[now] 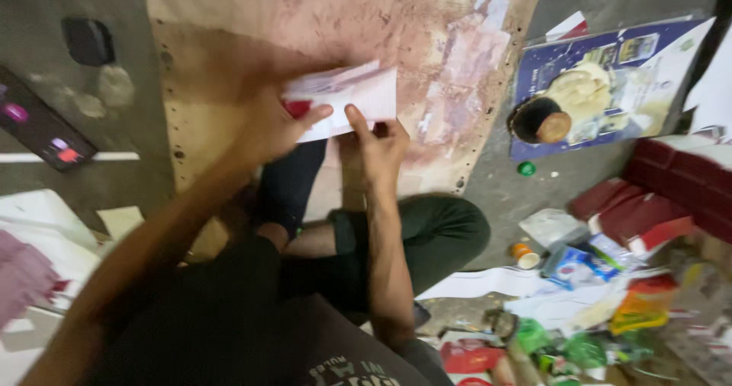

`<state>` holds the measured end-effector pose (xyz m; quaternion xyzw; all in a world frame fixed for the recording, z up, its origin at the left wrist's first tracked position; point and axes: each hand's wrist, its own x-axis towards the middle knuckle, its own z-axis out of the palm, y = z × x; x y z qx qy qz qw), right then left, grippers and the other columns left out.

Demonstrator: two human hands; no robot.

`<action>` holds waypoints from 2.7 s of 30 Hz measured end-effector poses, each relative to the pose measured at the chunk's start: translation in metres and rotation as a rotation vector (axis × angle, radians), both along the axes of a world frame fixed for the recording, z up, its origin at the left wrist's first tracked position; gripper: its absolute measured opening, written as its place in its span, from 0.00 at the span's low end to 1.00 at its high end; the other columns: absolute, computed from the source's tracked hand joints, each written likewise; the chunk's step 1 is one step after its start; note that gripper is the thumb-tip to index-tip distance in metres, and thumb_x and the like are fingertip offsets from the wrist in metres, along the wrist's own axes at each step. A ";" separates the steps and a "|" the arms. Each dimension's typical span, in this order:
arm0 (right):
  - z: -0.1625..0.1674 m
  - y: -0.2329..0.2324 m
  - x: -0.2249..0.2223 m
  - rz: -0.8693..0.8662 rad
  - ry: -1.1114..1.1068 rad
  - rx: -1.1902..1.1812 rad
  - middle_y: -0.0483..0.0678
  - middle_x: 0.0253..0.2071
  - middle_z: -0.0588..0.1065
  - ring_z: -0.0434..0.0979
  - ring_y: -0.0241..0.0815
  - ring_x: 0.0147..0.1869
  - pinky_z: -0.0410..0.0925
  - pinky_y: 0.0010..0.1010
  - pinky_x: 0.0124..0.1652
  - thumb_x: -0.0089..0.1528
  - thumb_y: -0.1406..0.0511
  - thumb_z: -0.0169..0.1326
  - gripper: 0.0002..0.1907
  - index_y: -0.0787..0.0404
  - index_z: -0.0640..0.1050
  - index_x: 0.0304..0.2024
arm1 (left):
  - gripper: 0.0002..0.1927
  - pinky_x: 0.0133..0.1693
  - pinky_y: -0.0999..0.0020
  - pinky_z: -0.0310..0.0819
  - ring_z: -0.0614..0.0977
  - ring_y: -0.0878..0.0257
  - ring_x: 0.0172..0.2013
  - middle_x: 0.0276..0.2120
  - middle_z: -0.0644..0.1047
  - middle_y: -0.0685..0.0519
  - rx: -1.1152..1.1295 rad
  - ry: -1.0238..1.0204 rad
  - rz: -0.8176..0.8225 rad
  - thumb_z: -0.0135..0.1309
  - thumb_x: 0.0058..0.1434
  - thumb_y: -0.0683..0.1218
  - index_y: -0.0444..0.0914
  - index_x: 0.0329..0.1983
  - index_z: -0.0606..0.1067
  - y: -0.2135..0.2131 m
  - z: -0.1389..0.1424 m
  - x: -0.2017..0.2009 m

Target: The person sits on the floor and repeatedly rubs a small, round, dark object against the edges of a stack of white paper pads with red borders. The person handles the stack, flips it, and continues rubbing the edges with the object.

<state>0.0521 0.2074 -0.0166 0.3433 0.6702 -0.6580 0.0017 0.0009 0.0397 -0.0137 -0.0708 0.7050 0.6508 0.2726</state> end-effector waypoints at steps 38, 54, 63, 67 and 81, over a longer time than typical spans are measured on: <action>-0.007 0.026 0.041 -0.074 -0.134 0.709 0.53 0.48 0.70 0.69 0.50 0.51 0.67 0.40 0.50 0.50 0.56 0.76 0.38 0.69 0.76 0.55 | 0.18 0.51 0.68 0.76 0.80 0.67 0.47 0.47 0.82 0.49 0.047 0.121 -0.202 0.60 0.67 0.40 0.31 0.59 0.75 0.059 -0.030 0.017; -0.007 0.035 0.034 0.152 -0.042 0.575 0.46 0.36 0.79 0.77 0.38 0.39 0.71 0.32 0.43 0.61 0.66 0.68 0.14 0.64 0.83 0.48 | 0.21 0.41 0.64 0.77 0.82 0.59 0.35 0.41 0.83 0.43 -0.160 0.067 -0.279 0.62 0.65 0.44 0.34 0.59 0.74 0.058 -0.028 0.022; -0.008 0.051 0.026 0.161 -0.030 0.480 0.46 0.30 0.78 0.76 0.35 0.31 0.72 0.27 0.35 0.58 0.65 0.72 0.40 0.70 0.63 0.64 | 0.39 0.62 0.49 0.68 0.70 0.39 0.62 0.69 0.62 0.33 -0.614 0.906 -0.451 0.62 0.64 0.49 0.27 0.72 0.61 0.042 -0.003 0.023; -0.009 0.056 0.021 0.188 0.017 0.529 0.47 0.31 0.79 0.77 0.35 0.31 0.72 0.26 0.35 0.59 0.64 0.72 0.41 0.70 0.62 0.66 | 0.31 0.61 0.57 0.71 0.67 0.46 0.66 0.75 0.59 0.49 -0.753 1.060 -0.917 0.59 0.61 0.42 0.42 0.70 0.70 0.036 0.000 0.021; -0.015 0.054 0.005 0.409 -0.078 1.144 0.50 0.49 0.69 0.66 0.51 0.55 0.58 0.53 0.54 0.53 0.49 0.68 0.42 0.57 0.68 0.64 | 0.36 0.52 0.58 0.75 0.64 0.46 0.64 0.74 0.58 0.51 -0.722 0.945 -0.924 0.59 0.49 0.39 0.45 0.66 0.73 0.026 0.004 0.021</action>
